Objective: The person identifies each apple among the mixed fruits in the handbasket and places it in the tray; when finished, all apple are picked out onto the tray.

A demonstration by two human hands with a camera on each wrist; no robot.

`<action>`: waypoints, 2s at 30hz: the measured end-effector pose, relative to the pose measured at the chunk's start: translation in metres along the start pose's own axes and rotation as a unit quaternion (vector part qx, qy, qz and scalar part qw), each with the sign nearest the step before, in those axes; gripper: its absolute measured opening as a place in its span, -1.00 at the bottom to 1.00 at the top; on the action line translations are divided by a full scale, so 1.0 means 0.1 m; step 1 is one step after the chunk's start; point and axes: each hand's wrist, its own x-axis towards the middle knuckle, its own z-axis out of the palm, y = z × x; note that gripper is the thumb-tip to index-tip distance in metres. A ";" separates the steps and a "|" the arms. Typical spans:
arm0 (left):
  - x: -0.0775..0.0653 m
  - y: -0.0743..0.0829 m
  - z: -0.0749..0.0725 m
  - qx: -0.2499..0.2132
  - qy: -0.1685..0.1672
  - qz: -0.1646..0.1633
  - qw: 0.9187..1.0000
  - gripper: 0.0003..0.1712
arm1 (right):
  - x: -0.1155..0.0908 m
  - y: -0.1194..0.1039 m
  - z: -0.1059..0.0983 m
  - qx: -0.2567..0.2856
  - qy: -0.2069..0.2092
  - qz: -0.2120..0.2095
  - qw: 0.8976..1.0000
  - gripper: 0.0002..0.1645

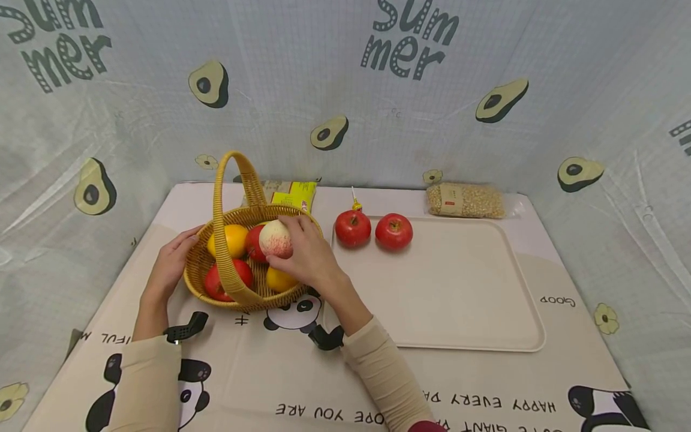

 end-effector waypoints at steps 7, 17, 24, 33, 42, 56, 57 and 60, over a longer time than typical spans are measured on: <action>0.01 0.00 0.00 0.001 0.001 -0.003 1.000 -0.35 | 0.02 0.02 -0.01 -0.001 -0.005 0.012 1.000 -0.07; 0.01 0.01 0.01 0.003 -0.001 -0.012 1.000 -0.35 | 0.02 0.06 -0.02 0.032 -0.012 0.023 0.999 -0.06; 0.00 0.01 0.00 0.000 -0.004 -0.009 1.000 -0.35 | 0.03 0.09 -0.03 0.041 -0.016 0.030 0.999 -0.05; 0.01 0.01 0.00 0.007 -0.003 -0.012 1.000 -0.34 | 0.04 0.12 -0.02 0.040 -0.014 0.031 0.999 -0.02; 0.01 0.00 0.00 0.007 -0.001 -0.014 1.000 -0.34 | 0.05 0.14 -0.01 0.035 -0.005 0.018 0.999 -0.06; 0.01 0.00 -0.01 0.004 -0.002 -0.014 1.000 -0.33 | 0.06 0.15 -0.03 0.003 0.002 0.034 0.999 -0.18; 0.00 0.00 -0.02 0.004 -0.002 -0.014 1.000 -0.33 | 0.06 0.15 -0.03 -0.001 0.003 0.035 0.999 -0.19; 0.00 0.01 -0.02 0.005 -0.002 -0.015 1.000 -0.34 | 0.07 0.15 -0.03 -0.008 0.005 0.038 0.999 -0.21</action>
